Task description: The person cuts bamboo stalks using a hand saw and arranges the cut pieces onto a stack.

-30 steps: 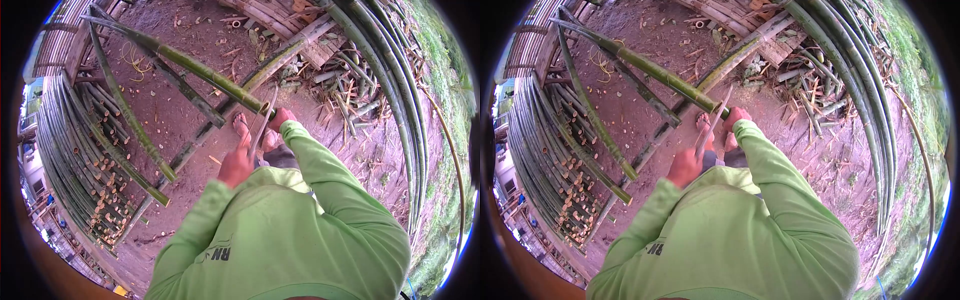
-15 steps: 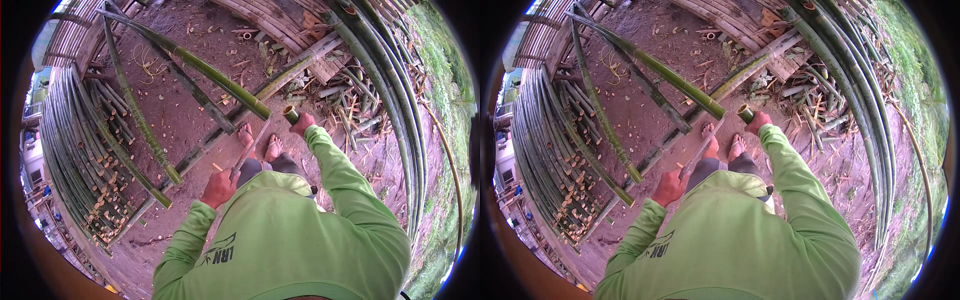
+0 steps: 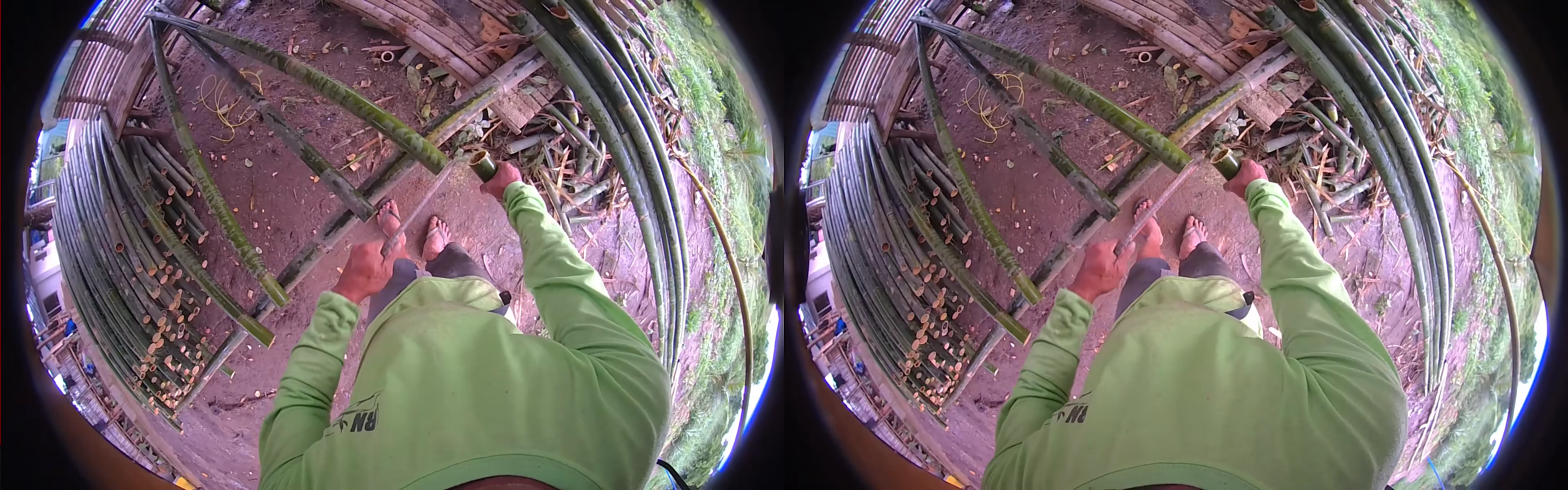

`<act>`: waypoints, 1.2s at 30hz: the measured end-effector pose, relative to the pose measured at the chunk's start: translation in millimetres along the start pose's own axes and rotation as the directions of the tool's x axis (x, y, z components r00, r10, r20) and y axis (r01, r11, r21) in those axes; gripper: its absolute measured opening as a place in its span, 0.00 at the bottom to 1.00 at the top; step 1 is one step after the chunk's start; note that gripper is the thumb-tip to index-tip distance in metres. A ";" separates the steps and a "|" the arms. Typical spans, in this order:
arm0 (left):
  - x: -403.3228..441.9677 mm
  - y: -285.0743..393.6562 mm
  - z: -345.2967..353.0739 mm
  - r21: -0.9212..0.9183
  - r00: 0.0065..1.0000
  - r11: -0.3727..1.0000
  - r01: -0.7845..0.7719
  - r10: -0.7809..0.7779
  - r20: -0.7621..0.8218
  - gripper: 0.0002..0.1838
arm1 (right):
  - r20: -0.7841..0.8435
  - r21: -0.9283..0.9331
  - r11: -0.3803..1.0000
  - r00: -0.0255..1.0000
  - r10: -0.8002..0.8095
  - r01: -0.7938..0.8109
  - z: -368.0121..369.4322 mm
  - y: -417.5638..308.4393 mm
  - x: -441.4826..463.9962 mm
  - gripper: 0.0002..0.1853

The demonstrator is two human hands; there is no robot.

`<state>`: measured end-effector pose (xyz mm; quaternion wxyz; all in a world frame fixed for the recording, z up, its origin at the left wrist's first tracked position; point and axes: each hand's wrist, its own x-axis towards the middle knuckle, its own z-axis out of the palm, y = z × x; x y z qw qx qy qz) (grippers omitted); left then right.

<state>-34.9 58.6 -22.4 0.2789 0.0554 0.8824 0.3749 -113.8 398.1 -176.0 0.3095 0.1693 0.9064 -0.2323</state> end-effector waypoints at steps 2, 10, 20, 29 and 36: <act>18.7 6.7 -4.0 0.043 0.998 0.997 -0.057 0.057 0.006 0.18 | -0.008 -0.005 1.000 1.000 -0.025 0.025 -1.8 3.3 -1.8 0.29; 40.8 41.6 -31.7 -0.034 1.000 0.999 0.019 -0.019 0.011 0.20 | 0.054 0.053 0.997 0.997 -0.060 0.058 27.1 -4.5 -12.1 0.31; -17.3 72.4 -132.5 0.346 0.999 0.937 -0.036 0.028 0.026 0.23 | 0.034 0.159 0.984 0.996 -0.087 0.081 10.8 7.1 -22.3 0.31; -230.2 34.9 -215.5 0.536 0.907 0.738 0.411 -0.388 -0.162 0.17 | -0.002 0.126 0.980 0.987 -0.158 0.157 19.7 -12.5 -22.5 0.28; -292.1 -159.7 -77.6 0.367 0.854 0.772 0.519 -0.450 -0.262 0.18 | 0.013 0.153 0.944 0.954 -0.299 0.294 11.8 -147.6 -16.3 0.29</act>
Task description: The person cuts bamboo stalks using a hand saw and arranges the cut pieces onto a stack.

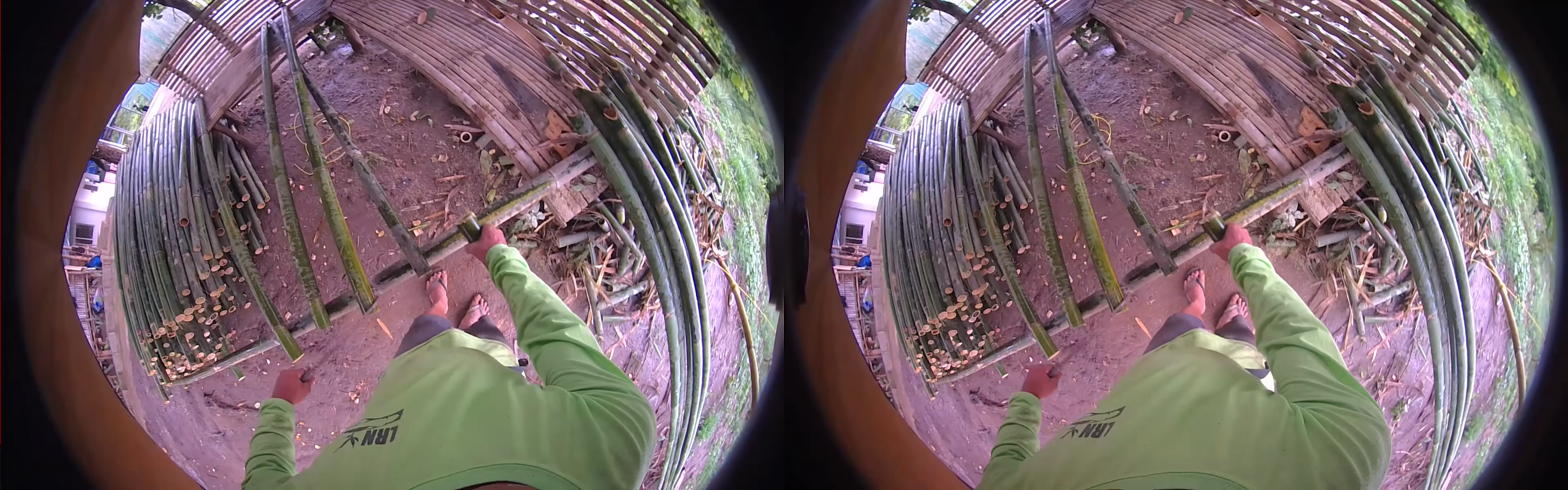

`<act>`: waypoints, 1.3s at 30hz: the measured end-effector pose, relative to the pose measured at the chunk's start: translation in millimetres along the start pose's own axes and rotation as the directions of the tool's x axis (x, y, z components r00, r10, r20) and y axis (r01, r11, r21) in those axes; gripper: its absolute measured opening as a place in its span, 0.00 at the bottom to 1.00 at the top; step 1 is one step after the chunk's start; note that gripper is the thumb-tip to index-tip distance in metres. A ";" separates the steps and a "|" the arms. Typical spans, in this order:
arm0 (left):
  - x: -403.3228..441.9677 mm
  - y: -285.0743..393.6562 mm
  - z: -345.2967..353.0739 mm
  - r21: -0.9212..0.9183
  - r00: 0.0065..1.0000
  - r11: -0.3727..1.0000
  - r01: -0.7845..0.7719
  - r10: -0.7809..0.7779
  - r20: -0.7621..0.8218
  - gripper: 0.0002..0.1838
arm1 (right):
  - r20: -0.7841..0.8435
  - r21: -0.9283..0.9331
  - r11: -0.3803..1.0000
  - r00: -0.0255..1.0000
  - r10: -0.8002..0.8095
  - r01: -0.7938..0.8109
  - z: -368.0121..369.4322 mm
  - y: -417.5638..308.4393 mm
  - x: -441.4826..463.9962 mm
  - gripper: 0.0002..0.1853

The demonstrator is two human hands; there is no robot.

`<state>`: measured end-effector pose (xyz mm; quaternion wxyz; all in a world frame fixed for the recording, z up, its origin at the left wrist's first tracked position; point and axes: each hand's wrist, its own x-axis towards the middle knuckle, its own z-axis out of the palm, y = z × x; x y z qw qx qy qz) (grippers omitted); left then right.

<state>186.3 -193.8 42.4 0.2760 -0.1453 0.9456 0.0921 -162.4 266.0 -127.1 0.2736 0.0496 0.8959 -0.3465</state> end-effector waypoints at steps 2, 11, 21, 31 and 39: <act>-7.1 39.7 1.8 -0.126 0.998 0.990 0.067 -0.066 0.012 0.17 | -0.111 0.014 0.999 0.993 -0.033 0.035 2.6 -40.5 28.4 0.31; -3.2 100.9 38.0 -0.834 1.000 0.552 0.022 -0.023 0.011 0.17 | -0.141 -0.118 0.992 0.989 0.035 -0.052 12.5 85.6 -37.0 0.63; 24.4 93.8 41.8 -0.809 0.985 0.587 0.022 -0.150 -0.082 0.18 | 0.049 -0.406 0.868 0.942 0.331 -0.284 43.1 178.9 -82.3 0.32; 102.3 131.0 -13.3 -0.614 0.929 0.790 -0.009 -0.220 -0.297 0.25 | -0.648 0.169 0.946 0.755 -0.104 0.275 -38.7 -21.4 35.8 0.50; 145.6 115.3 -18.6 -0.468 0.893 0.883 -0.030 -0.186 -0.409 0.27 | -0.263 -0.076 0.913 0.891 0.370 -0.402 35.6 203.0 -53.4 0.44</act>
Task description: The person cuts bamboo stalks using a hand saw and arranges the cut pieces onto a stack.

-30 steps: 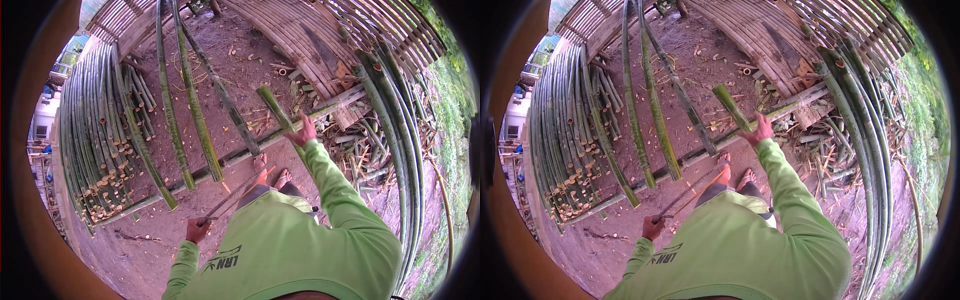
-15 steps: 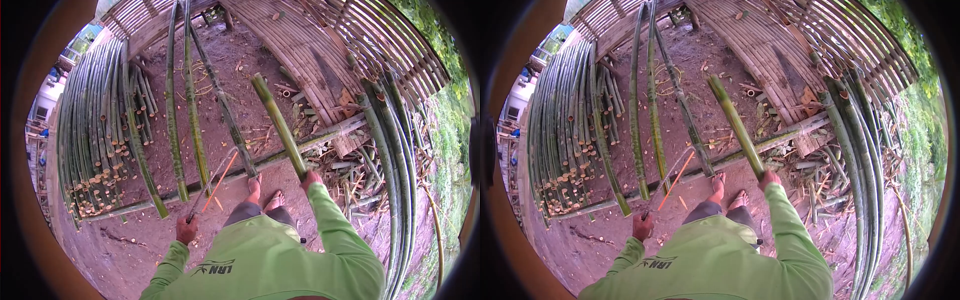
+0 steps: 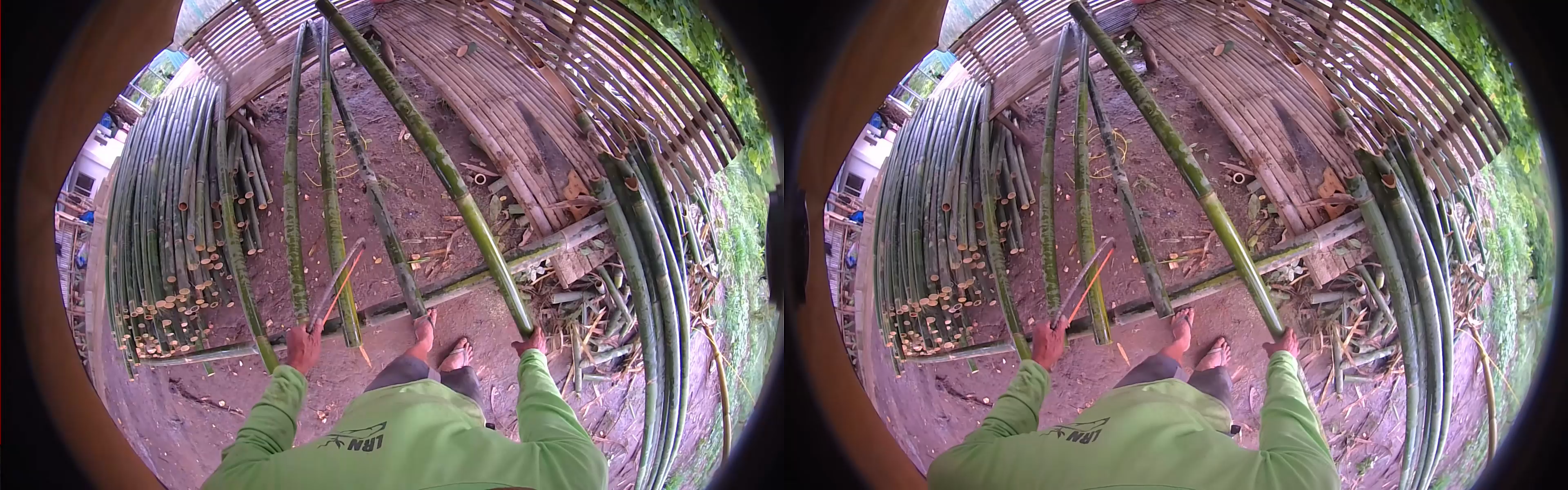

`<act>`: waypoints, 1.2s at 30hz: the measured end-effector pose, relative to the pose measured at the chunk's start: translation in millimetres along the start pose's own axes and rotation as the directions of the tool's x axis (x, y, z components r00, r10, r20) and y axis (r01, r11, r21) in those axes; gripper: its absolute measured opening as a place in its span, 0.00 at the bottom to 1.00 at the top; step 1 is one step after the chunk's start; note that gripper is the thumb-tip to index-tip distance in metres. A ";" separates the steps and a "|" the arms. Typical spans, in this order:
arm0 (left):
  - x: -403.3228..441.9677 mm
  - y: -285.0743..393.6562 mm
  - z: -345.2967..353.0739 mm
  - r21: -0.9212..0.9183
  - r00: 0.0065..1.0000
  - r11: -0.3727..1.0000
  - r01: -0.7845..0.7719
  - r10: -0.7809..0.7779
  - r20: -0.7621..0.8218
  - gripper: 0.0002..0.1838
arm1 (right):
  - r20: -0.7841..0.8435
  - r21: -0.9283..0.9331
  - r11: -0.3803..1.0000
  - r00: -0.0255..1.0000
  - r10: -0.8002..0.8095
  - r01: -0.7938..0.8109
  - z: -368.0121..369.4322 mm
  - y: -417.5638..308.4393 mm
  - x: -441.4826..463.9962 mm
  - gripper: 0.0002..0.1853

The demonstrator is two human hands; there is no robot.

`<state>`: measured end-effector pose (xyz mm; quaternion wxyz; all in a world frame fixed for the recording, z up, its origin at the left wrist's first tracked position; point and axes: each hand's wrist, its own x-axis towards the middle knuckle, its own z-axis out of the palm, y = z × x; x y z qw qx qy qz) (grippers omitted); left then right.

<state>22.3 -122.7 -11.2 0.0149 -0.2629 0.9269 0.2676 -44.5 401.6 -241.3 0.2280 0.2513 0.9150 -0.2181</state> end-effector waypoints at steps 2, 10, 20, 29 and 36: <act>23.4 -29.8 3.5 -0.044 0.987 0.986 0.162 -0.163 -0.002 0.28 | 0.113 -0.083 0.997 0.994 0.006 0.004 9.6 15.3 21.4 0.36; 30.6 -51.2 -7.2 -0.351 0.894 0.856 0.380 -0.437 -0.097 0.22 | 0.247 -0.220 0.965 0.965 -0.084 0.141 -27.8 11.9 -40.6 0.23; 22.1 -18.5 37.9 -0.296 0.918 0.869 0.397 -0.368 0.150 0.23 | -0.195 0.157 0.937 0.940 -0.281 0.313 -74.0 -189.5 15.1 0.35; 27.0 -17.5 23.0 -0.282 0.963 0.929 0.238 -0.189 0.191 0.20 | -0.143 -0.208 0.956 0.960 -0.240 0.208 -57.3 -84.8 -82.7 0.35; 23.0 -8.2 32.3 -0.308 0.979 0.936 0.173 -0.129 0.158 0.21 | 0.095 -0.228 0.972 0.995 -0.036 0.057 -100.0 -114.1 -86.4 0.21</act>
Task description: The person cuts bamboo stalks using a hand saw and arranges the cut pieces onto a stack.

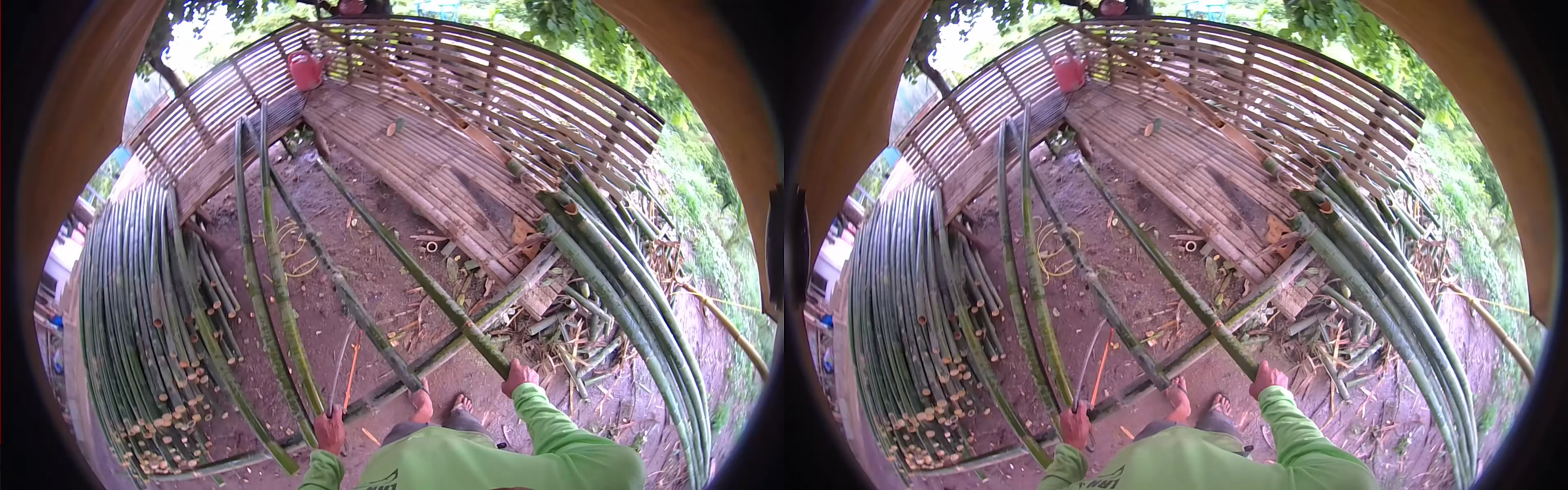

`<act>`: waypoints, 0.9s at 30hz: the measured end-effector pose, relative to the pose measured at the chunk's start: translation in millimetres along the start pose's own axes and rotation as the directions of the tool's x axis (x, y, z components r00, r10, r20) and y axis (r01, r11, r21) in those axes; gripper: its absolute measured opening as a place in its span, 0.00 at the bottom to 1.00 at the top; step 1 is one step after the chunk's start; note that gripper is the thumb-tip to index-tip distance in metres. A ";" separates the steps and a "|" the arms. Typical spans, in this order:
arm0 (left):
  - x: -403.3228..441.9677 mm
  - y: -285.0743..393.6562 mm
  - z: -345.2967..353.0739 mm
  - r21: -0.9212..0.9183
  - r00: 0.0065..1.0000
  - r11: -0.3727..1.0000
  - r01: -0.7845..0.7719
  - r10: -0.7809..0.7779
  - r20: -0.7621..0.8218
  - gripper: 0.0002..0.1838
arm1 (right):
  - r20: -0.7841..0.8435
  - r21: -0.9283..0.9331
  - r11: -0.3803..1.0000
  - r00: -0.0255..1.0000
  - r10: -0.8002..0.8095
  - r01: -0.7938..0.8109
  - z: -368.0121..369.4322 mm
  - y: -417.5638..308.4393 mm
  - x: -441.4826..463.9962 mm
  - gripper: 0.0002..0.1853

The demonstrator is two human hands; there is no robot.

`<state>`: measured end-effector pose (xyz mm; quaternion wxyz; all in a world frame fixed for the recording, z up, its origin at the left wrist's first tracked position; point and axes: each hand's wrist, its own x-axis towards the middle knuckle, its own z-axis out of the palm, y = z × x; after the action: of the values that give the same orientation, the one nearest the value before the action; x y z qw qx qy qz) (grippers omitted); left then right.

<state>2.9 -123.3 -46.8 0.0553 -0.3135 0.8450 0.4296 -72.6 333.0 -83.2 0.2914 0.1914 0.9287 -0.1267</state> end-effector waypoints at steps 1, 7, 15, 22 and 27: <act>1.9 -4.0 4.1 -0.005 1.000 1.000 0.009 -0.009 0.013 0.21 | -0.002 -0.007 1.000 1.000 -0.011 0.011 -0.3 0.4 1.4 0.21; -6.1 -35.5 14.8 -0.019 0.997 0.998 0.064 -0.064 0.032 0.24 | -0.015 -0.030 0.997 0.998 -0.066 0.066 22.7 9.7 13.3 0.26; -36.5 -43.3 15.1 -0.024 0.997 0.998 0.064 -0.063 0.047 0.23 | -0.077 0.010 0.996 0.994 -0.083 0.084 39.5 -2.9 49.0 0.27; -60.8 -57.1 13.5 -0.070 0.998 0.997 0.045 -0.048 -0.039 0.23 | -0.027 0.008 0.998 0.998 -0.060 0.060 48.6 12.2 12.2 0.26; -75.8 -60.8 20.6 -0.016 0.990 0.991 0.131 -0.132 -0.042 0.22 | -0.014 0.012 1.000 1.000 -0.028 0.028 62.2 22.2 9.6 0.26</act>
<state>94.8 -97.4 -74.2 0.0632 -0.3782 0.8206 0.4237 -39.7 333.9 -141.3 0.2820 0.1812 0.9324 -0.1351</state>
